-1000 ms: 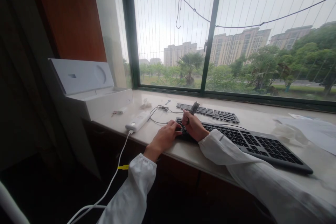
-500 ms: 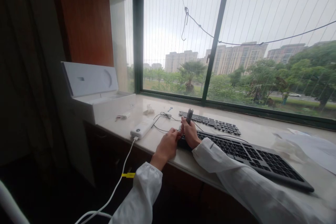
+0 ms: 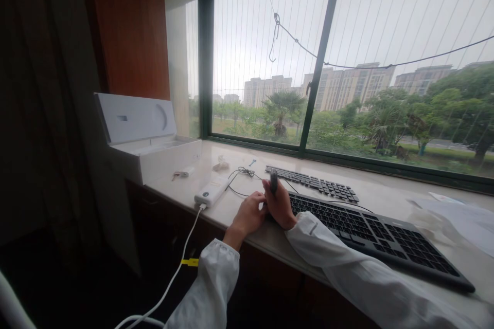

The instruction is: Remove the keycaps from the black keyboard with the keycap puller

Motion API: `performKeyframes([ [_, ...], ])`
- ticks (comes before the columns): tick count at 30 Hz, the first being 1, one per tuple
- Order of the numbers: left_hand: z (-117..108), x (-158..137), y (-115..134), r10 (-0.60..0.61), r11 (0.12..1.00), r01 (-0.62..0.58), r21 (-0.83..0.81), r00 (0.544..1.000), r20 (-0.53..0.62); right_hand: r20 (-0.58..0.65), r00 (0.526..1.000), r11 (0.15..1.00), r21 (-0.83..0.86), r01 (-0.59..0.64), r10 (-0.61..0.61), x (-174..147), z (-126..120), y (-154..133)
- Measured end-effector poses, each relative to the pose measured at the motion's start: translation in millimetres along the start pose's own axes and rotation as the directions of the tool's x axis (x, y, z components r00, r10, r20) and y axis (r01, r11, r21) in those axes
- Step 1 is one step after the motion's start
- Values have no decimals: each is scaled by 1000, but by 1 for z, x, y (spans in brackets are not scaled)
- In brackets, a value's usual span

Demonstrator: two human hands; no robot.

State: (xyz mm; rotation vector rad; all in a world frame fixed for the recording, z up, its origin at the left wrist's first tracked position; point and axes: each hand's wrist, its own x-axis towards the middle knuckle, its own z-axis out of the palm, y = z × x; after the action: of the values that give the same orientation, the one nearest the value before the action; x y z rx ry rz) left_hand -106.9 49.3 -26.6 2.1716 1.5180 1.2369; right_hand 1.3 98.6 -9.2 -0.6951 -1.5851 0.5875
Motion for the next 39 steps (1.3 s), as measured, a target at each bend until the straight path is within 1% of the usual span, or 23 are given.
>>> performKeyframes([
  [7,-1,2,1,-53,998,53,15,998,22,59,998,997,-74,5,0,-3,0,-1],
  [10,-3,3,2,-73,997,72,23,997,32,72,997,998,-66,7,-2,-3,0,-1],
  [14,-4,4,2,-65,998,65,10,997,32,95,995,999,-40,8,-4,-4,1,-2],
  [19,-3,5,0,-100,995,99,22,995,28,135,991,995,-93,33,-20,-4,0,-5],
  [24,-1,6,-4,-85,996,86,-18,996,39,146,989,996,-85,18,-6,-5,0,-8],
  [29,0,8,-7,-84,995,86,-55,996,43,189,982,993,-110,47,-26,-4,1,-6],
  [35,-2,10,-6,-108,993,110,-43,993,52,153,988,987,-154,50,-26,-4,0,-2],
  [39,-2,13,-4,-148,987,151,-49,988,46,174,984,975,-207,78,-42,-4,0,-1],
])
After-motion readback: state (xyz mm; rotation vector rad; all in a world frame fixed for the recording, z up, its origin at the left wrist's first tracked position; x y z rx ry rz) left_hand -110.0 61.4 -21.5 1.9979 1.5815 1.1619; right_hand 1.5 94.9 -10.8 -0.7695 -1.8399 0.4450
